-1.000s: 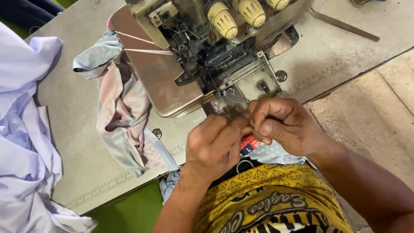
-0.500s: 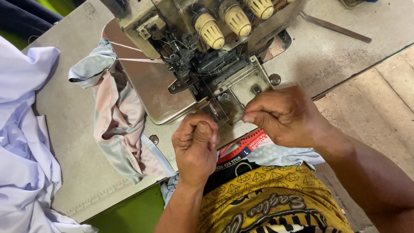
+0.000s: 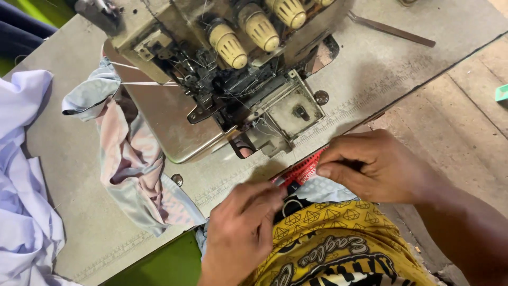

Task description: Threading an industrial overlock sewing machine using tweezers and adjusting thread paths

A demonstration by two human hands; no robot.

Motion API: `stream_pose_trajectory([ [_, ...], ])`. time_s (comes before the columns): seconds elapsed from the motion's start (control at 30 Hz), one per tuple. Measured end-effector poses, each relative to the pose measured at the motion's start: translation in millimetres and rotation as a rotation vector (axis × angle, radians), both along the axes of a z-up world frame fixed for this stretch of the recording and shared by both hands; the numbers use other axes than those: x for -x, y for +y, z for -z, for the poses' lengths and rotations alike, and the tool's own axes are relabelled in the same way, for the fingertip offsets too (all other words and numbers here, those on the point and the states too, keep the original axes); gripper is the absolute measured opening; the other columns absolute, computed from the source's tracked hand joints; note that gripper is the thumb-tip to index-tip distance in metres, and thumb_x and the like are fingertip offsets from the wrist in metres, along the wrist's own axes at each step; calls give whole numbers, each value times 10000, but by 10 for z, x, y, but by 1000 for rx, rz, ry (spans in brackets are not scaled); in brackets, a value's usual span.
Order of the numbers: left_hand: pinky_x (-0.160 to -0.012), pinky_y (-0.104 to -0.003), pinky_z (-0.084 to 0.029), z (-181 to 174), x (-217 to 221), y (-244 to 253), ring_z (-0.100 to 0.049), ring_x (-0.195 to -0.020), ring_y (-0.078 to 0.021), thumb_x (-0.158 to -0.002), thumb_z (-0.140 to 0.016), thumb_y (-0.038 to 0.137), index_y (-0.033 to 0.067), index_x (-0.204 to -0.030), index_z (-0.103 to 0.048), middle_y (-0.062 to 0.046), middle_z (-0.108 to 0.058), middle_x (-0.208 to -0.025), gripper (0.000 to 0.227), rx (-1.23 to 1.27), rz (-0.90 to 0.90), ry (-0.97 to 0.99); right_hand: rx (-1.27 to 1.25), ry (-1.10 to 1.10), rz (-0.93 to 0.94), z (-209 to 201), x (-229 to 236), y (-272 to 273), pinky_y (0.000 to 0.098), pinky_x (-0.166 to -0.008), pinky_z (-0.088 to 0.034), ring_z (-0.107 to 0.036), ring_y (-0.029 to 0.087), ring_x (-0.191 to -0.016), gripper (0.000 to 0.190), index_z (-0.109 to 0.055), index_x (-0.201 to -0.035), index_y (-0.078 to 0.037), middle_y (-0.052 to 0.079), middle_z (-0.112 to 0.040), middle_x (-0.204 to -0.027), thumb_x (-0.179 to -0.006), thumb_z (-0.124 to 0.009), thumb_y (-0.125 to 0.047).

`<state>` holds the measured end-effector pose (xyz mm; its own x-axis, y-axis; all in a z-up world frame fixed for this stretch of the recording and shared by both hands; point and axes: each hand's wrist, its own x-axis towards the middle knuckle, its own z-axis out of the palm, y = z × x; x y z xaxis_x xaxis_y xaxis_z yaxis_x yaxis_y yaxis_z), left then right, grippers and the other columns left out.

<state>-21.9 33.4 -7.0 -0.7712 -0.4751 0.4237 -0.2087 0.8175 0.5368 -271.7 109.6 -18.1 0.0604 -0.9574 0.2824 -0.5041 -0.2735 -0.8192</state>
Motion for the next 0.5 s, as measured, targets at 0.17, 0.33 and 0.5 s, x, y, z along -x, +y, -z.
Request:
stream_pose_trajectory([
  [0.17,-1039,-390,-553,-81,387,-52,-641,-1204,-284,-1026,-564,43,71,-1250,-669,-106,-656,-1334,249,343,48,95,61,55,-19,-111,-67,23,272,-482,-444,-593,118,-513,169,-688,-883,-126,-5,-656,-674,-935,-619,-271],
  [0.33,-857,-418,-526,-204,597,-120,-680,-953,-299,-1060,-493,85,1,-1092,-717,-110,-719,-1023,242,388,163,202,31,69,31,-101,89,144,262,-488,-438,-591,108,-517,129,-700,-854,-136,-31,-657,-641,-898,-668,-253],
  [0.5,-853,-398,-545,-199,766,-78,-646,-860,-239,-1025,-555,56,31,-960,-714,-87,-675,-895,174,517,100,234,88,73,-5,-114,232,207,231,-375,-398,-540,54,-398,193,-690,-788,-168,-58,-663,-589,-919,-611,-286],
])
